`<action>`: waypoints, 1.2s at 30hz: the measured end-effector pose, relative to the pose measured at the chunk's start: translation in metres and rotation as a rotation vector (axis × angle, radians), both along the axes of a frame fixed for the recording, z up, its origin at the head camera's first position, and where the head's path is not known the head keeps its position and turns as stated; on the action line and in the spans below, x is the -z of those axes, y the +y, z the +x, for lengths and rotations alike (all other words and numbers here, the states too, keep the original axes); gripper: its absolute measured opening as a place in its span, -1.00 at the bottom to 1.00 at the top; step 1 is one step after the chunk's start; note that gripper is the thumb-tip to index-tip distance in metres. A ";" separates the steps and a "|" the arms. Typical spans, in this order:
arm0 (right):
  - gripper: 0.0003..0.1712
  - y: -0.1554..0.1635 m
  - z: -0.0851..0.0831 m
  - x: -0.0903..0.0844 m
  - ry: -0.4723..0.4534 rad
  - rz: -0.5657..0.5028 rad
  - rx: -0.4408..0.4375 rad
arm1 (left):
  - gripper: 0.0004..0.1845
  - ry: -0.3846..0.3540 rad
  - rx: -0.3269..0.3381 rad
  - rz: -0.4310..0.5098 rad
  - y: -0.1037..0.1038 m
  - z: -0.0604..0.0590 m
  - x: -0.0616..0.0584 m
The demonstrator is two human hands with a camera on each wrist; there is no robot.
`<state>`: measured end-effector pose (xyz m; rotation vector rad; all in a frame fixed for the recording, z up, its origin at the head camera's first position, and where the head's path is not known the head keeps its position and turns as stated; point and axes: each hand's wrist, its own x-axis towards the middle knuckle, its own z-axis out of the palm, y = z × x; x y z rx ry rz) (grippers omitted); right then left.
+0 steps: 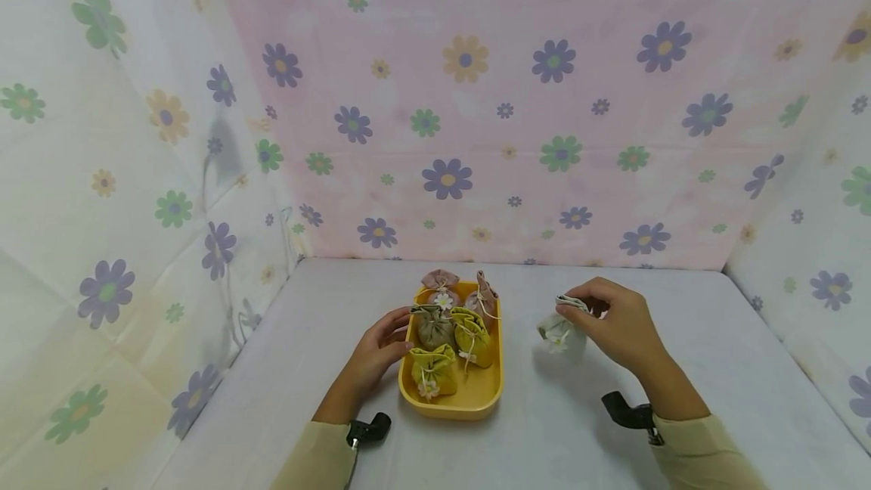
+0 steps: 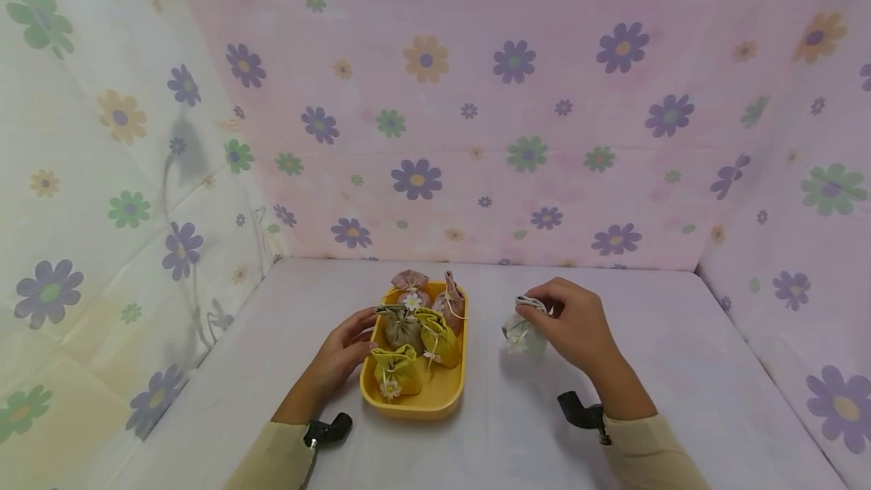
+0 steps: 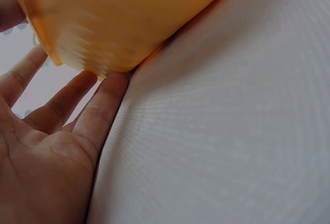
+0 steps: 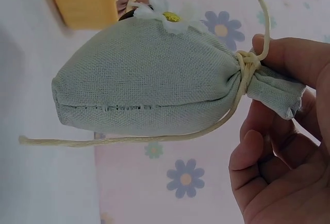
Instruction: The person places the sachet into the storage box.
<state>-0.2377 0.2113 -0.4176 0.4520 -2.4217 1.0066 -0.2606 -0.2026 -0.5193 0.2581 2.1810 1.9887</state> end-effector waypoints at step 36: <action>-0.85 -0.060 0.003 -0.026 -0.068 -0.116 -0.168 | -0.33 0.030 0.013 0.003 -0.001 0.000 0.001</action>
